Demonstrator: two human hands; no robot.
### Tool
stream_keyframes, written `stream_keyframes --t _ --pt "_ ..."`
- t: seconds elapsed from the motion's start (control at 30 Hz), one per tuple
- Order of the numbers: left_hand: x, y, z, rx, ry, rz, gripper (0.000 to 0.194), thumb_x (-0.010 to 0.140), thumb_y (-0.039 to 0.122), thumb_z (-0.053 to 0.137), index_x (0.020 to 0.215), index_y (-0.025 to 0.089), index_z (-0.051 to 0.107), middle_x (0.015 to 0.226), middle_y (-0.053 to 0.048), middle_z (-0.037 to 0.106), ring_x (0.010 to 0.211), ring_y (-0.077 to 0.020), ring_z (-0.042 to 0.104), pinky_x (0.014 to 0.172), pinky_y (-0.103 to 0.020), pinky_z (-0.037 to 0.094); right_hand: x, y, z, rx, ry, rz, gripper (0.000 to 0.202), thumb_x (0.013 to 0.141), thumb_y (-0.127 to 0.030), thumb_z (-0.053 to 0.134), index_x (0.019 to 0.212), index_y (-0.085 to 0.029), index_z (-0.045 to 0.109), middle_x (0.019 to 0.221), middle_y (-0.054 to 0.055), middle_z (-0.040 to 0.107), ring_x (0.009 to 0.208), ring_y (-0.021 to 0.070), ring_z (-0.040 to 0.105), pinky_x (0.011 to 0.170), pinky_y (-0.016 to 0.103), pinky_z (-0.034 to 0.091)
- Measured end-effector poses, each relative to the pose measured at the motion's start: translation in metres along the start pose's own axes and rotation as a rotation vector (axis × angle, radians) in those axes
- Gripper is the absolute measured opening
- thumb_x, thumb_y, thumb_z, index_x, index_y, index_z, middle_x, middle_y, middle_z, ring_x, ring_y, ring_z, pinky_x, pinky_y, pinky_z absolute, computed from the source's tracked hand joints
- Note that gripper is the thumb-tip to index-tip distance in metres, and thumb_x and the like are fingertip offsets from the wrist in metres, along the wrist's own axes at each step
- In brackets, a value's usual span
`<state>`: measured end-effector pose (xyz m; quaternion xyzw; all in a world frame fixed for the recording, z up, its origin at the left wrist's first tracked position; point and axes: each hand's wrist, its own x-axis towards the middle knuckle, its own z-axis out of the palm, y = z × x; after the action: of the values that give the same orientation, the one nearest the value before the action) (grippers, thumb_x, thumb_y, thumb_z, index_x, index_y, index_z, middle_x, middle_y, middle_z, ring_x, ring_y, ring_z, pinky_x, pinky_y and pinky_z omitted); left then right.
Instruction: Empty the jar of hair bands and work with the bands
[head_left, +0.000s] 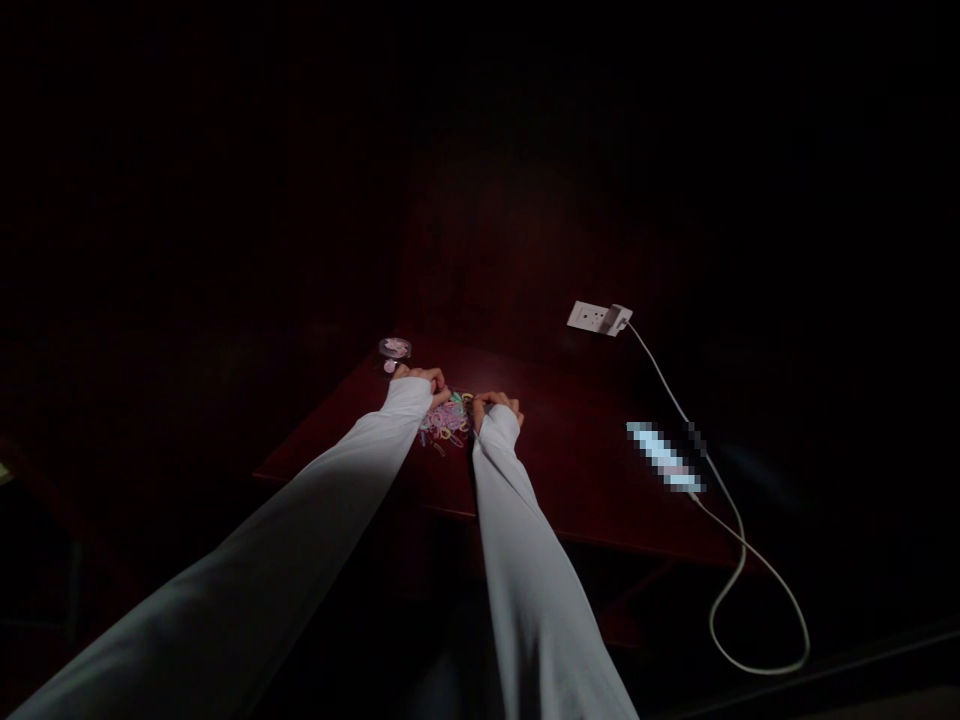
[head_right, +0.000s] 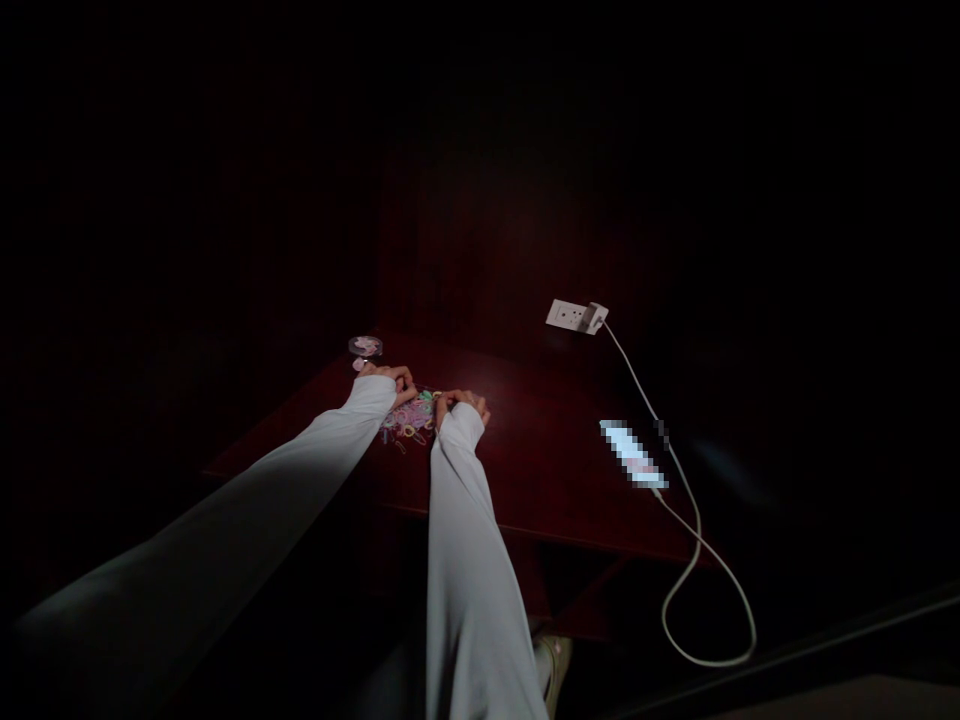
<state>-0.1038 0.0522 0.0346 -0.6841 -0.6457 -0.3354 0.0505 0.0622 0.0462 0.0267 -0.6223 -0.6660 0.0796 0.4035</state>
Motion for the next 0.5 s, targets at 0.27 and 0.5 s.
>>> stream_keyframes --t 0.27,0.5 --pt "0.001 -0.001 0.009 -0.041 -0.153 0.159 0.008 0.084 0.028 0.063 0.081 0.021 0.068 0.070 0.001 0.068 0.080 -0.0189 0.063 0.084 -0.034 0.034 0.000 0.007 0.009 -0.035 -0.080 -0.277 0.017 0.092 -0.027 0.060 0.083 -0.024 0.074 0.092 0.002 0.072 0.099 0.0216 0.050 0.089 0.034 0.027" --pt "0.005 -0.011 0.017 -0.137 -0.209 0.266 0.013 0.087 0.031 0.060 0.089 0.023 0.070 0.076 0.002 0.070 0.079 -0.0163 0.062 0.083 -0.031 0.035 0.000 0.008 0.006 -0.002 -0.048 -0.160 0.023 0.096 -0.035 0.056 0.091 -0.029 0.077 0.096 0.001 0.073 0.104 0.0225 0.049 0.092 0.035 0.022"
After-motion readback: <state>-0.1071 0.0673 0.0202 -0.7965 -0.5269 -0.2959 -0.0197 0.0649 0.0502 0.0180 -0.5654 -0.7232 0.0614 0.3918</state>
